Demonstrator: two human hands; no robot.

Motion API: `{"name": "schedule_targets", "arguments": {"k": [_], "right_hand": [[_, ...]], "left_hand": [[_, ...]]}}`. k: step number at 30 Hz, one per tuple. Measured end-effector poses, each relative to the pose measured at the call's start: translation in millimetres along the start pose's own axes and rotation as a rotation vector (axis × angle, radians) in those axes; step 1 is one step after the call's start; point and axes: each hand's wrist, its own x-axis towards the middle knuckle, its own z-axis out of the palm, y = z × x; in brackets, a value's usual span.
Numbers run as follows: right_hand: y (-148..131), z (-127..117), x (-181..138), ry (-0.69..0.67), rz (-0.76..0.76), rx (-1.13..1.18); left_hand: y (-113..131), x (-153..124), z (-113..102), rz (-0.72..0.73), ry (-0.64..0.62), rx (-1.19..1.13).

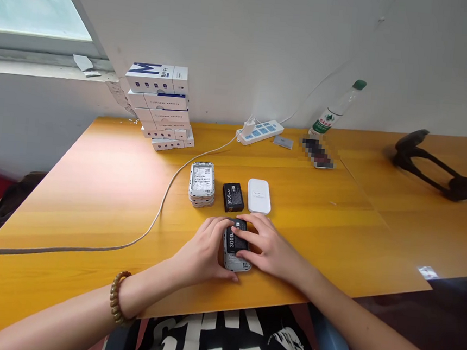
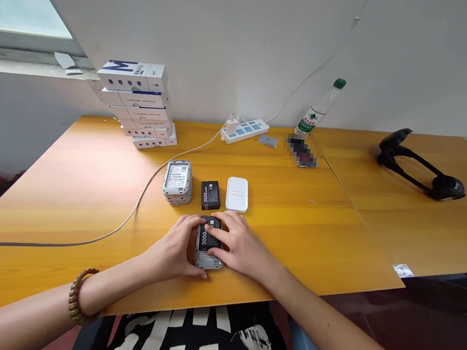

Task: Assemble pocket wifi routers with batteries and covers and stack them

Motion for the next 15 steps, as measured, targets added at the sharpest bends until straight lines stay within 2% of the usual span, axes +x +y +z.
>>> {"name": "schedule_targets", "arguments": {"k": [5, 10, 13, 15], "right_hand": [[1.0, 3.6, -5.3, -0.036, 0.011, 0.007], [-13.8, 3.3, -19.8, -0.149, 0.031, -0.006], [-20.3, -4.3, -23.5, -0.191, 0.005, 0.020], [-15.1, -15.0, -19.1, -0.207, -0.037, 0.061]], "left_hand": [[8.3, 0.6, -2.6, -0.024, -0.036, 0.117], [10.1, -0.3, -1.1, 0.039, -0.008, 0.172], [5.5, -1.8, 0.7, 0.084, 0.020, 0.200], [1.1, -2.8, 1.7, 0.106, 0.024, 0.215]]}}
